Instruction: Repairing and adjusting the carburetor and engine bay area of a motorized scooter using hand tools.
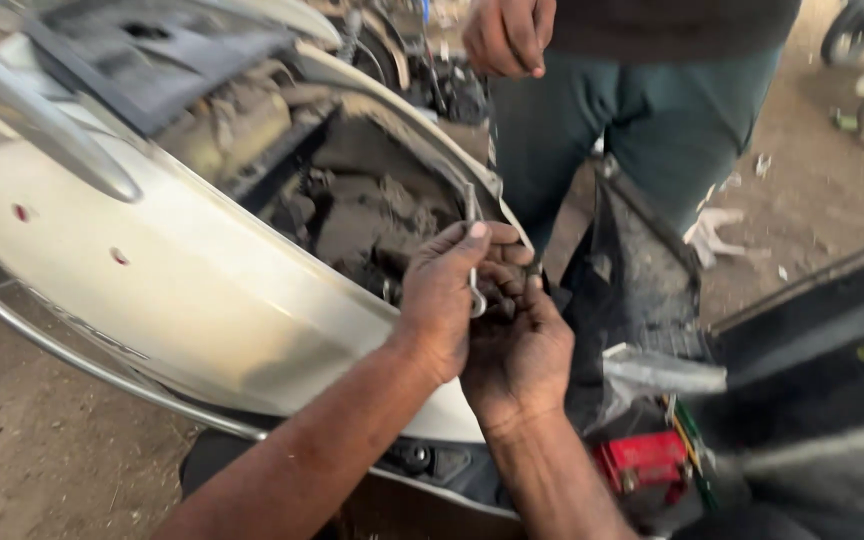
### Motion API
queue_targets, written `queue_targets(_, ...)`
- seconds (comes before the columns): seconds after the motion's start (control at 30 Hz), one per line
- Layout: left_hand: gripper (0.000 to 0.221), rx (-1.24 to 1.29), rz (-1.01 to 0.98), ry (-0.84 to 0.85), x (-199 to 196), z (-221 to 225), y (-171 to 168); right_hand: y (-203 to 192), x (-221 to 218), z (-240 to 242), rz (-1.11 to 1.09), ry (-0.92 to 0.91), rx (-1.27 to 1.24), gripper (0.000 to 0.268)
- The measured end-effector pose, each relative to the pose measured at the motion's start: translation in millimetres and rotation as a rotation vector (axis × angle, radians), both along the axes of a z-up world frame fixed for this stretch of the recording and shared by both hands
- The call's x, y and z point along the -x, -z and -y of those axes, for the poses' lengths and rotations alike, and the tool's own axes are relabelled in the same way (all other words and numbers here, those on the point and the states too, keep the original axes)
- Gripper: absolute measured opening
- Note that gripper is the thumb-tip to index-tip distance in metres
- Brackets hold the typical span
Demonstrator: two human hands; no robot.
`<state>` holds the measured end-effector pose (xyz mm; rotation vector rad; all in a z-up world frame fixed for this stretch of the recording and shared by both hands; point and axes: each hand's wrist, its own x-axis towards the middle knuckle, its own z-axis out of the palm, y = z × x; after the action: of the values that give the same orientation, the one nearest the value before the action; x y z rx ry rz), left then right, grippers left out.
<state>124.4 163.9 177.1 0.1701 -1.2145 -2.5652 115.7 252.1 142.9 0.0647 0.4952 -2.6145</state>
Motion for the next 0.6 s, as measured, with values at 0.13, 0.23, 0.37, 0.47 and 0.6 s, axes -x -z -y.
queue_targets(0.13,0.028,0.131,0.06,0.0,-3,11,2,30,6,-1,0.049,-0.037,-0.051,0.038)
queue_targets(0.23,0.026,0.142,0.08,0.006,-1,17,-1,8,1,-7,-0.014,-0.053,-0.197,0.035)
queue_targets(0.37,0.029,0.221,0.103,0.079,2,13,-6,1,9,-12,-0.12,-0.114,-0.344,0.035)
queue_targets(0.47,0.031,0.34,0.216,0.107,15,10,-8,19,26,-16,-0.154,-0.143,-0.261,0.033)
queue_targets(0.6,0.032,0.487,0.325,0.182,30,13,-10,28,41,-23,-0.208,-0.17,-0.313,0.029)
